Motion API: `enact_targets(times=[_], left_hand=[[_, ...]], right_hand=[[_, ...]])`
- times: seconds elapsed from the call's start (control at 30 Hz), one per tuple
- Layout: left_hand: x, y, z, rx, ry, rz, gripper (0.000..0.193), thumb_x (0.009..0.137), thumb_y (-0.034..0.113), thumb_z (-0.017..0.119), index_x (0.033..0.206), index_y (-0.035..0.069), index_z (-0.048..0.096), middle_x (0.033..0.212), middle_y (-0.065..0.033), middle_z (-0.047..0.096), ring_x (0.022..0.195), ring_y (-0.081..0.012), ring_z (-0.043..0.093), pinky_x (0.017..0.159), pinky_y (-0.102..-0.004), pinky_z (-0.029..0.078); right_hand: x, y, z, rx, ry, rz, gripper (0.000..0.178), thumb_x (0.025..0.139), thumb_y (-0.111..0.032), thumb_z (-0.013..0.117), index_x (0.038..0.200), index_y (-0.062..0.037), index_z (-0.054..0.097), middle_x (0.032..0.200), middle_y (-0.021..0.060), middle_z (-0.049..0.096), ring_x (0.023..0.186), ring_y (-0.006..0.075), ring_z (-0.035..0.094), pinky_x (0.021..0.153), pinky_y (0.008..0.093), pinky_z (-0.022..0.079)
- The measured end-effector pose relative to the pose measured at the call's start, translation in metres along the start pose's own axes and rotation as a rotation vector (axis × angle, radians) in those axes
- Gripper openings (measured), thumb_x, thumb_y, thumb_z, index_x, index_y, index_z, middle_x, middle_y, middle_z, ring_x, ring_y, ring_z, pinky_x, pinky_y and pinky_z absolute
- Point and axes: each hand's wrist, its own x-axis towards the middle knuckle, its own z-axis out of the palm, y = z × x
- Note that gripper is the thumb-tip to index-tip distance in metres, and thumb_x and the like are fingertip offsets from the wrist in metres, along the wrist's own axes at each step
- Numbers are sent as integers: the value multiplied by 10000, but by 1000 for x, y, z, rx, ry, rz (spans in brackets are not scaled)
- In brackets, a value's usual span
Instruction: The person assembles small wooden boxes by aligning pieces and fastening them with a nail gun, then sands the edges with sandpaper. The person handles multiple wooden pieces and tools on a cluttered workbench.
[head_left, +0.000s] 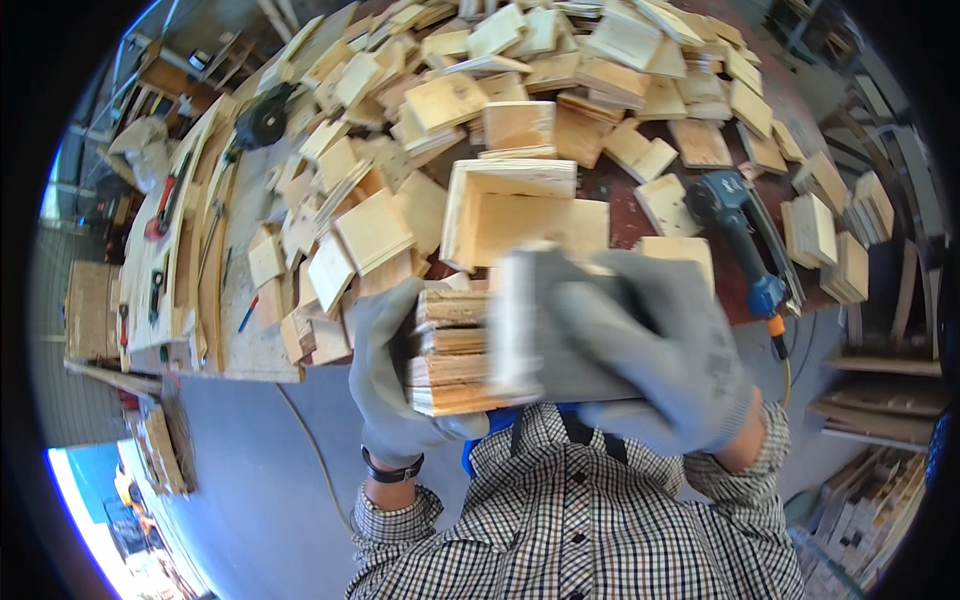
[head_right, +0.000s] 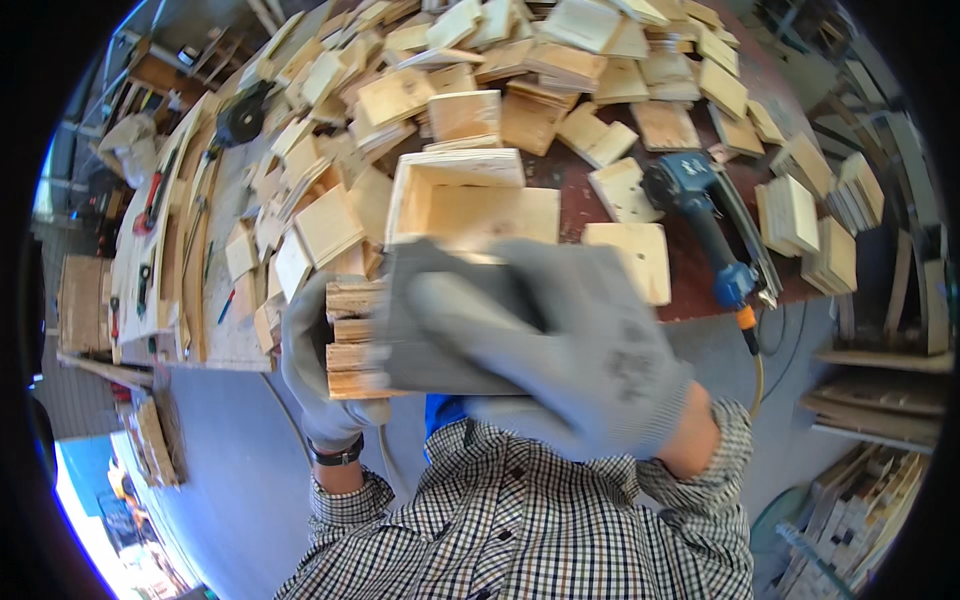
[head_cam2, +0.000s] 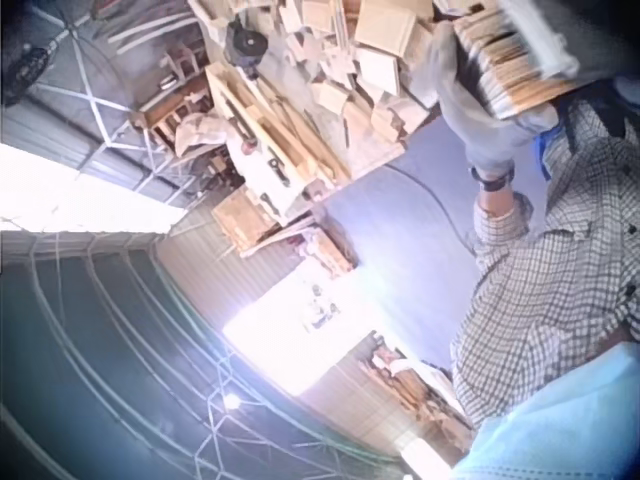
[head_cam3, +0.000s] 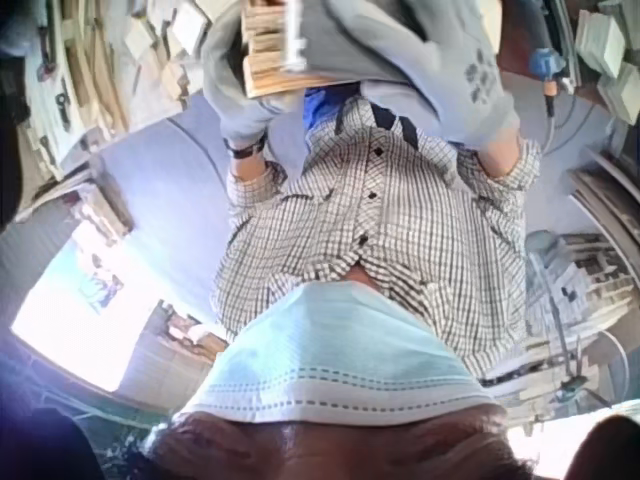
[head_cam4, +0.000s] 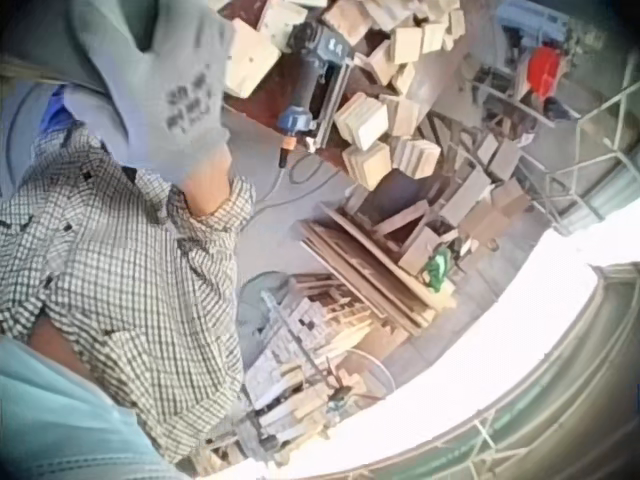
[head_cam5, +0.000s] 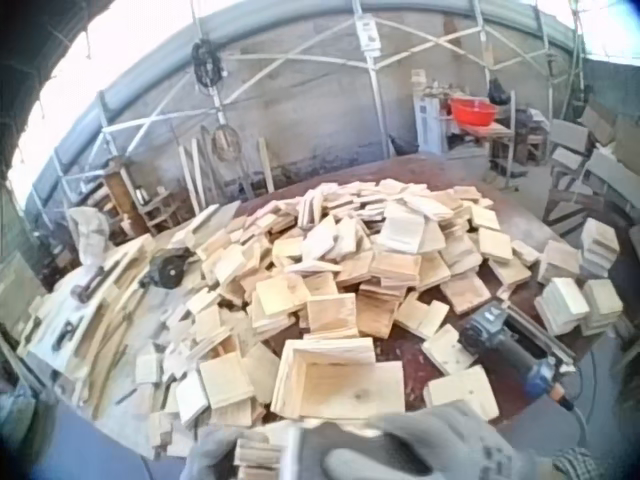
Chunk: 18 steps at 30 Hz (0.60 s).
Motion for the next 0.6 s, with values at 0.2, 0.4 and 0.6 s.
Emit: enact_targets(times=[0.2, 0.4, 0.6], left_hand=[[-3, -5, 11, -174, 58, -66, 1286, 652, 792, 883, 1516, -68, 474, 1394, -175, 615, 1317, -277, 605, 1114, -431, 511], [15, -15, -3, -1536, 122, -341, 815, 1009, 490, 675, 1553, -45, 391, 1466, -249, 550, 1379, -373, 549, 1189, -546, 447], [21, 18, 48, -1558, 181, -570, 791, 1057, 603, 528, 1616, 67, 367, 1499, -194, 548, 1394, -349, 533, 1163, -528, 438]], right_hand=[[10, -2, 7, -40, -85, 68, 803, 927, -626, 641, 1540, -112, 576, 1328, 235, 576, 1084, 366, 598, 972, 495, 468], [-53, 11, 37, 540, 284, 547, 767, 1022, -418, 600, 1609, 33, 401, 1439, 277, 564, 1264, 358, 600, 1093, 456, 459], [-14, -18, 68, 711, 484, 400, 814, 1008, -367, 650, 1628, 60, 339, 1474, 285, 503, 1286, 375, 555, 1121, 476, 418]])
